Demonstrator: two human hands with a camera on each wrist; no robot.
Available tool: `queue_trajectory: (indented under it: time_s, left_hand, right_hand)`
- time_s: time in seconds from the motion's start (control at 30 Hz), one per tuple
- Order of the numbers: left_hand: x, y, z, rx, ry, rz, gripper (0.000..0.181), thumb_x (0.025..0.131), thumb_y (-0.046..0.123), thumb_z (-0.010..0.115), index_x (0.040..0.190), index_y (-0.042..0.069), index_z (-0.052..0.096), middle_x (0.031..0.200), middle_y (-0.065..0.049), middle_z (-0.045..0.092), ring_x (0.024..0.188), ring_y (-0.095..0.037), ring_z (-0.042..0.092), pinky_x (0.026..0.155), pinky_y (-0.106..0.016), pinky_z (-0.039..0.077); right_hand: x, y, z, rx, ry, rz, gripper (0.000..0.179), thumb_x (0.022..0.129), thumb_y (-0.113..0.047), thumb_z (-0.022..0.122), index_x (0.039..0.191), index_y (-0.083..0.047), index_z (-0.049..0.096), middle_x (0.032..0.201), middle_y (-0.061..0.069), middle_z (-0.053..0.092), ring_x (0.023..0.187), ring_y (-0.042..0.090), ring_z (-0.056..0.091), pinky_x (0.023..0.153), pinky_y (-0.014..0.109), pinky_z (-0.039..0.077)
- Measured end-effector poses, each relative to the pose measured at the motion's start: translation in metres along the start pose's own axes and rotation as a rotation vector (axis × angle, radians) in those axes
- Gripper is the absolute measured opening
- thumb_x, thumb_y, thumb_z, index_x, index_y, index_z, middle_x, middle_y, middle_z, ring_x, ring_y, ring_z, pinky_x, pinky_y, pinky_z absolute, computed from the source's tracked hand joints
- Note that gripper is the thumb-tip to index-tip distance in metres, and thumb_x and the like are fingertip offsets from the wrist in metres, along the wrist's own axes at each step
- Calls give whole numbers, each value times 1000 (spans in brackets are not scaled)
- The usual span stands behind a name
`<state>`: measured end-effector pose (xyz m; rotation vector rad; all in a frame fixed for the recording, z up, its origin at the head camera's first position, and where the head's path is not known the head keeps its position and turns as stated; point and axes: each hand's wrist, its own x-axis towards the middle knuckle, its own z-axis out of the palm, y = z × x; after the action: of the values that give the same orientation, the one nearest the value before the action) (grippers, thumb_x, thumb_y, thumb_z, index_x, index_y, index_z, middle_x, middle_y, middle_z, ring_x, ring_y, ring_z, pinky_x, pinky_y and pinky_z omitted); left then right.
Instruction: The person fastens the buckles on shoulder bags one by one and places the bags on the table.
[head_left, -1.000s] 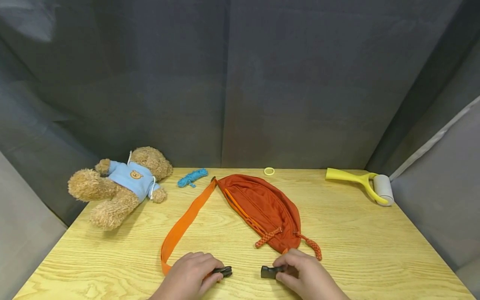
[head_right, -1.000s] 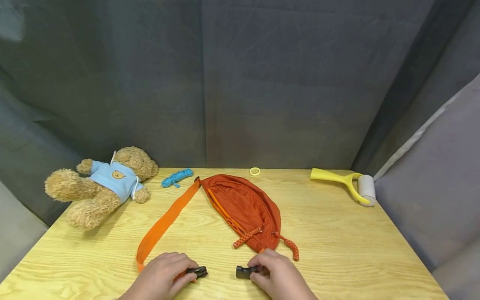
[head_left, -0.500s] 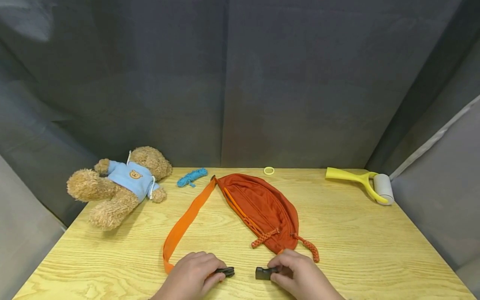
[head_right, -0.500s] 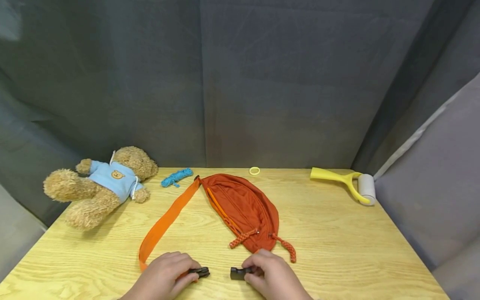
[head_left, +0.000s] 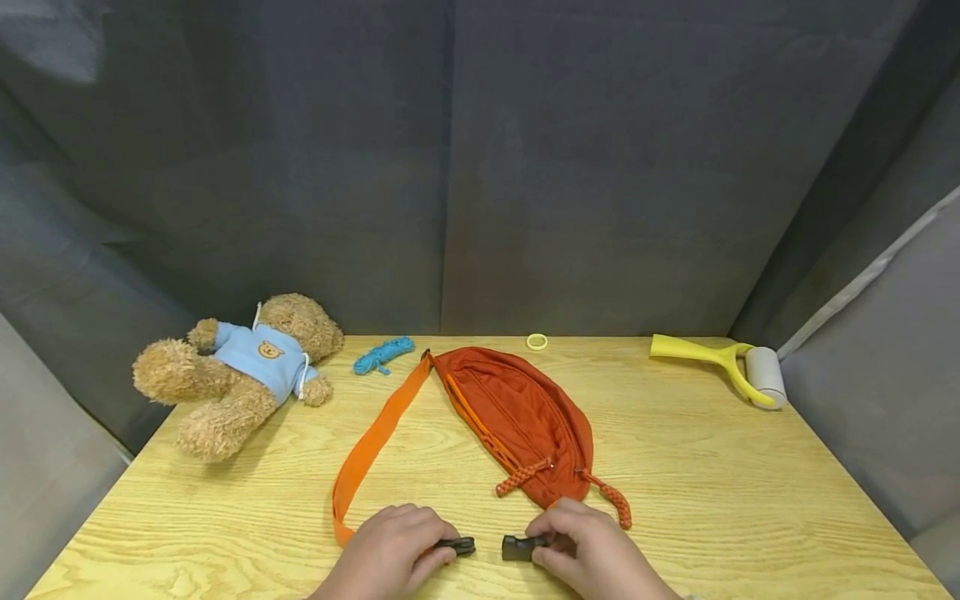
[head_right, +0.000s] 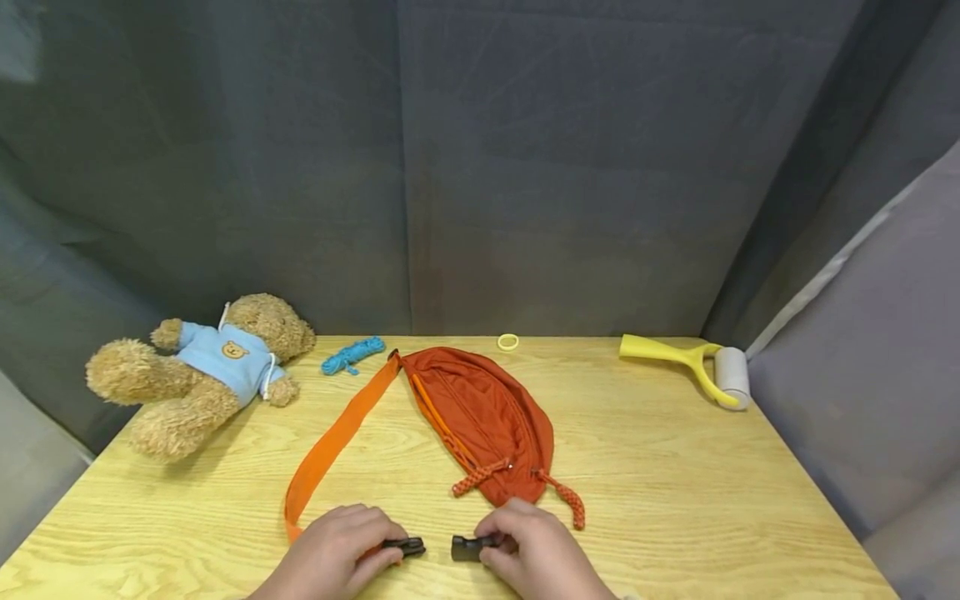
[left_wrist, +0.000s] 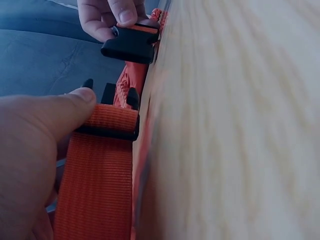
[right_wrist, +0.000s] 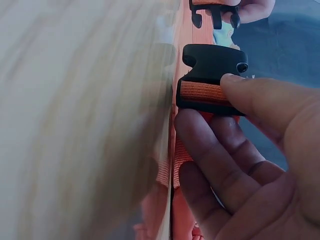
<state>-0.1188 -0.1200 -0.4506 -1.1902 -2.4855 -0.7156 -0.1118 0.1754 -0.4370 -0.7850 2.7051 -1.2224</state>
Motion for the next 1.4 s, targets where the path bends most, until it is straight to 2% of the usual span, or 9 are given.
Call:
queue_trajectory:
  time_s: [0.3,0.57,0.77,1.1,1.4]
  left_hand:
    - [3,2,1,-2,-8,11,7,94,24,73,101,24,71,93,16,67,83,1,62,72,-21,51]
    - [5,3,2,-23,-29,11,8,96,25,70,103,24,71,94,16,67,84,1,62,74,-20,51]
    - [7,4,4,-29,-1,26,7,95,25,72,101,24,70,92,17,66,82,2,61,74,-17,50]
    - [8,5,7,-10,0,34,6,95,26,71,101,25,70,91,18,65,82,3,60,74,-17,49]
    - [9,6,4,-18,-22,13,5,97,26,69,102,25,70,93,17,66,84,2,61,75,-19,51]
  right_hand:
    - [4,-4,3,-33,4,4,15,88,-20,79,100,-25,72,93,-14,59,80,-3,54,67,22,51]
    - [7,-7,9,-29,24,-43,15,88,-18,79,100,-22,72,94,-12,60,80,-3,55,67,22,52]
    - [9,-10,12,-33,28,-55,14,88,-17,79,99,-23,72,92,-14,57,79,-2,53,67,21,50]
    - [10,-11,14,-20,26,-64,14,89,-17,78,98,-25,71,94,-15,58,79,0,53,66,22,49]
    - [10,-12,17,-16,34,-79,16,87,-14,79,96,-25,71,93,-15,58,79,-1,54,67,22,51]
